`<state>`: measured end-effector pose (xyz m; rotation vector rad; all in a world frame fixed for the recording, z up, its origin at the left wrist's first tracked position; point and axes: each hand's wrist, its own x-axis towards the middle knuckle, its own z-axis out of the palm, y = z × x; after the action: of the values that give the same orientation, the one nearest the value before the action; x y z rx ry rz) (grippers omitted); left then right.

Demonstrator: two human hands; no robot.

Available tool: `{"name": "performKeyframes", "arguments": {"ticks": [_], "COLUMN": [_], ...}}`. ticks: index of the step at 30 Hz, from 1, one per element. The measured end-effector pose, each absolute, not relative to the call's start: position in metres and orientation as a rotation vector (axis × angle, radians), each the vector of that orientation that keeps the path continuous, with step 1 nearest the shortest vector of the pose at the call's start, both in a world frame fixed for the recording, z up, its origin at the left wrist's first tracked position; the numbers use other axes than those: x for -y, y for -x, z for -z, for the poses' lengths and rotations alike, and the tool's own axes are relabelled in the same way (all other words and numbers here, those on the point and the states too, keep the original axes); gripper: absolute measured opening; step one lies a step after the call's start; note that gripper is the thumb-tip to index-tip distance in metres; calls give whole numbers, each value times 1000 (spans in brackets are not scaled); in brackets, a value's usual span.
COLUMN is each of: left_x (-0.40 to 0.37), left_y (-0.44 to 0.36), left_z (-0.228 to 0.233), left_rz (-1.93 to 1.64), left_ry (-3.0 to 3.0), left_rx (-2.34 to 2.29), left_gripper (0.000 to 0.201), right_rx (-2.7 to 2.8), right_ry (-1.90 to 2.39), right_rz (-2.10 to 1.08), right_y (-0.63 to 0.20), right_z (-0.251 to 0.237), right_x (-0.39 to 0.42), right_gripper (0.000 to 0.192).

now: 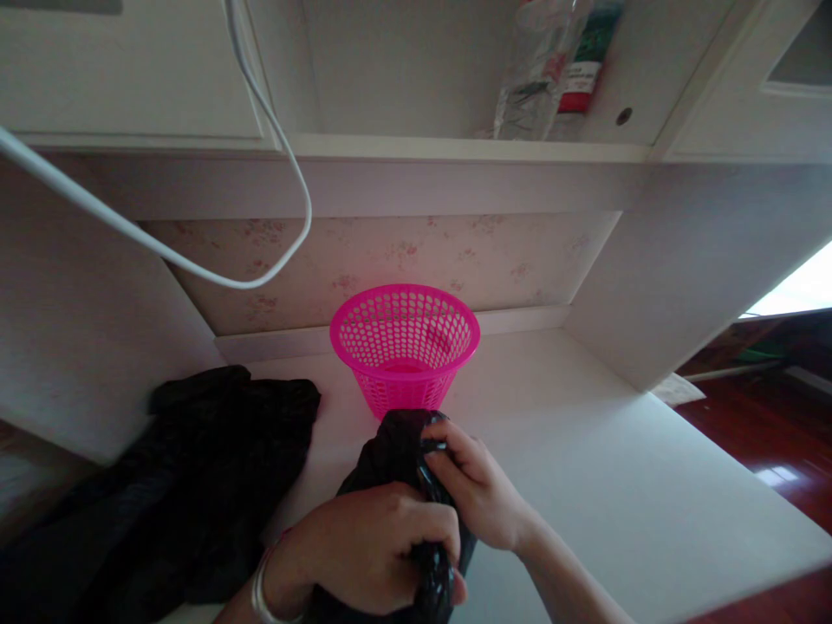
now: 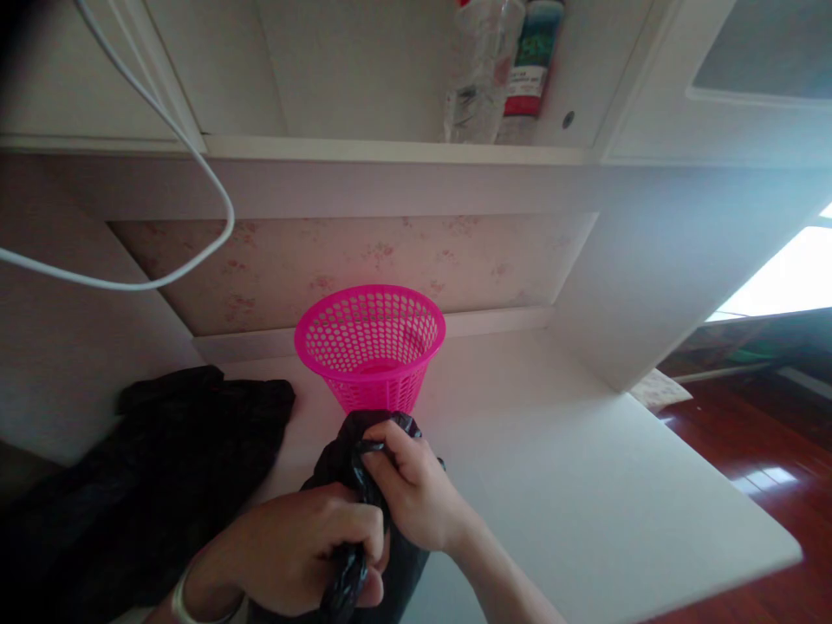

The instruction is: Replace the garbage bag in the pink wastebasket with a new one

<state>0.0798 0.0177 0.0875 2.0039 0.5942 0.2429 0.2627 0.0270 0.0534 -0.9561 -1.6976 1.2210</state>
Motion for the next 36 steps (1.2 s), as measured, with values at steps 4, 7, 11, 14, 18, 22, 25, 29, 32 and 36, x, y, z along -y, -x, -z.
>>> {"name": "performKeyframes", "arguments": {"ticks": [4, 7, 11, 14, 18, 22, 25, 29, 32, 36], "left_x": [-17, -19, -23, -26, -26, -25, -26, -27, -26, -26], "left_y": [-74, -71, -68, -65, -67, -74, -75, -69, -63, -56], "left_z": [-91, -81, -61, -53, -54, -61, -65, -66, -65, -58], "left_rz": [-380, -564, -763, -919, -1004, -949, -930, -936, -928, -983], "left_ry": [-2082, -2154, -2337, -2369, -2324, -2015, -1687, -1606, -1684, -1882], "left_rx": [-786, -818, -1038, -1124, -1175, -1290, -1253, -1216, -1224, -1173], "left_gripper": [28, 55, 53, 44, 31, 19, 26, 34, 37, 35], "right_rx": [1482, 1216, 1307, 1804, 2075, 2033, 1960, 1812, 1729, 1669], "right_ry": [1044, 950, 811, 766, 1052, 1236, 1162, 1122, 1083, 970], "right_rz": [-1256, -1481, -1427, -1309, -1038, -835, -925, -966, -1012, -1143], "right_y": [-256, -257, -272, -282, -275, -263, -261, -262, -266, -276], "right_z": [-43, -39, -45, -52, -52, -45, -45, -45, -44, -43], "right_x": [-34, -36, -34, -29, -22, -19, -19, -20, -17, -12], "right_gripper": [23, 34, 28, 33, 26, 35, 39, 27, 27, 31]}}
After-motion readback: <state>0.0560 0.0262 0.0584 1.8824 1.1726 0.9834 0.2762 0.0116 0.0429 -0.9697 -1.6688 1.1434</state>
